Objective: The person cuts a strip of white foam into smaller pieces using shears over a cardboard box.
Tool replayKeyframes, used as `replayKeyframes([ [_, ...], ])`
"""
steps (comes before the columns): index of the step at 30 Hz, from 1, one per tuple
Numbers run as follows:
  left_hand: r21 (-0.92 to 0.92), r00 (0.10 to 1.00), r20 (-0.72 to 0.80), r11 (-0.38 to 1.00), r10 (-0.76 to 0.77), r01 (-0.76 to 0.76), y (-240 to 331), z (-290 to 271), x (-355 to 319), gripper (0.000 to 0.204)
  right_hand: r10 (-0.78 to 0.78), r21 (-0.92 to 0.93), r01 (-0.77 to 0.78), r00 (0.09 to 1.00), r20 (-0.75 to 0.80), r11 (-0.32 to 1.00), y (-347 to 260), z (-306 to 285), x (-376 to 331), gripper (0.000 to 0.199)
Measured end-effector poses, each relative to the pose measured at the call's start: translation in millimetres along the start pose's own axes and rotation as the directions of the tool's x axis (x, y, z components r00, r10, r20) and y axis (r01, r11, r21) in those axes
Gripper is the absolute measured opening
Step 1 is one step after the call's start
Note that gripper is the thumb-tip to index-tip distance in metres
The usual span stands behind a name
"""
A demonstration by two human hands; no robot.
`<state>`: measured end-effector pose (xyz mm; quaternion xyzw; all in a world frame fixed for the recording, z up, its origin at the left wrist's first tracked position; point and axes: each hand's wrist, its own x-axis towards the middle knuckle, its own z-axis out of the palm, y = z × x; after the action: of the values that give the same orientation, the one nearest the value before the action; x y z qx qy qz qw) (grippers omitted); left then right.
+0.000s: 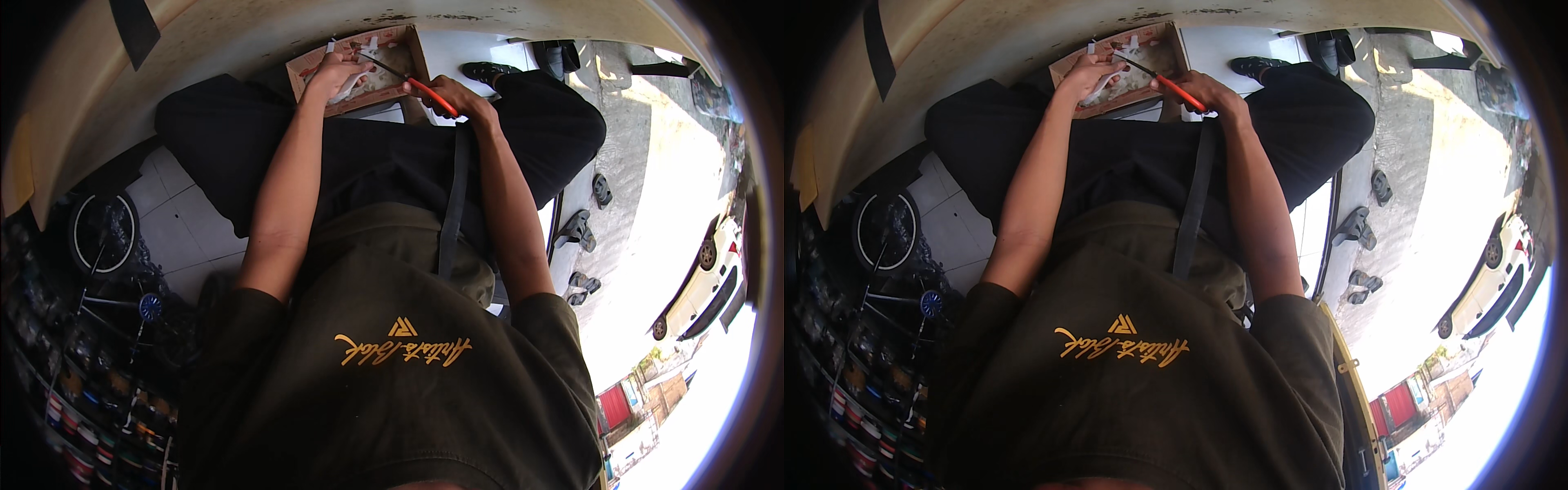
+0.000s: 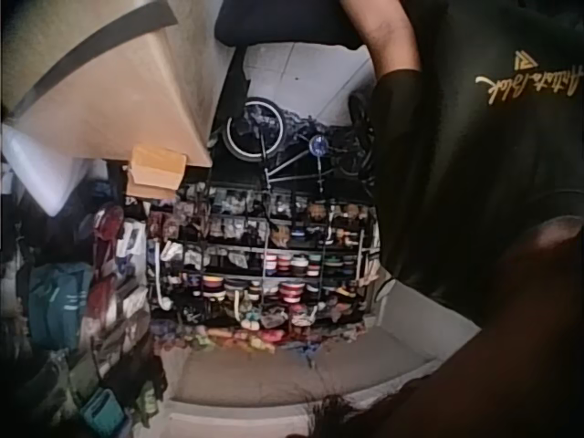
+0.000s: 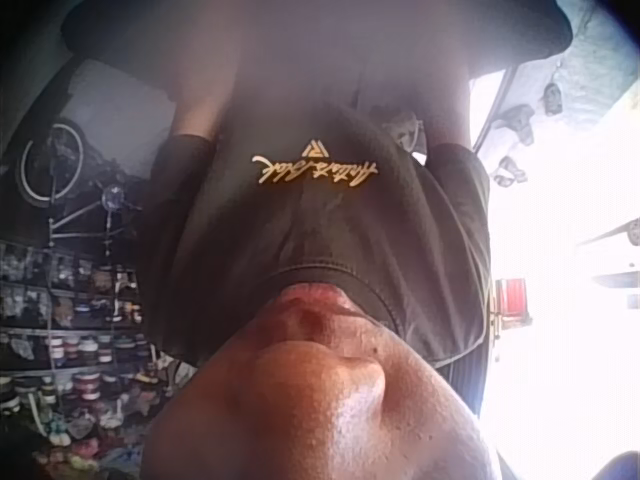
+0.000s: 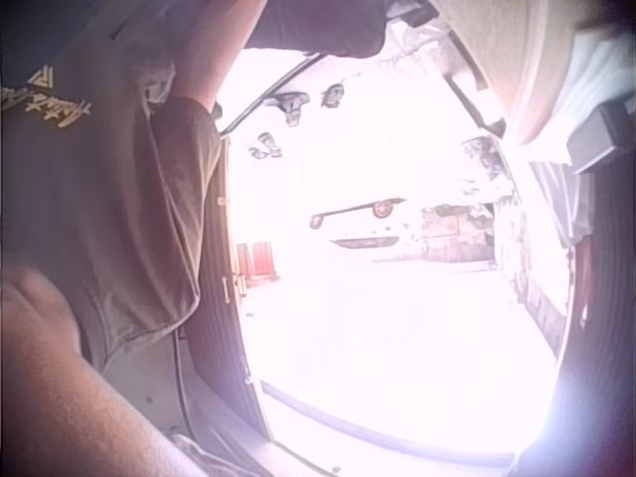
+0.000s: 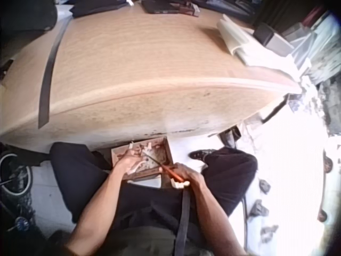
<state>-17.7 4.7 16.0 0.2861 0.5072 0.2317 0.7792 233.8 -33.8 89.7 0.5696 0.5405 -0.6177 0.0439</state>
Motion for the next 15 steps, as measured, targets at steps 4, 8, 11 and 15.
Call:
replayKeyframes([
  [4, 0.008, 0.998, 0.004, 0.998, -0.061, 0.061, 7, 5, -5, 0.03, -0.018, 0.008, 0.018, 1.0, 0.011, 1.0, 9, 0, 8, 0.065],
  [8, -0.022, 0.995, -0.007, 0.995, -0.1, 0.1, 11, 7, -9, 0.029, -0.002, -0.002, 0.002, 1.0, -0.009, 1.0, 4, 0, 4, 0.066],
  [11, -0.06, 0.987, 0.046, 0.986, -0.154, 0.157, 12, 6, -7, 0.028, -0.013, 0.011, 0.014, 0.999, -0.038, 1.0, 5, -1, 4, 0.067],
  [15, -0.055, 0.984, -0.022, 0.983, -0.176, 0.175, 6, 2, -2, 0.025, 0.021, -0.01, -0.021, 0.999, -0.028, 1.0, 3, -1, 5, 0.068],
])
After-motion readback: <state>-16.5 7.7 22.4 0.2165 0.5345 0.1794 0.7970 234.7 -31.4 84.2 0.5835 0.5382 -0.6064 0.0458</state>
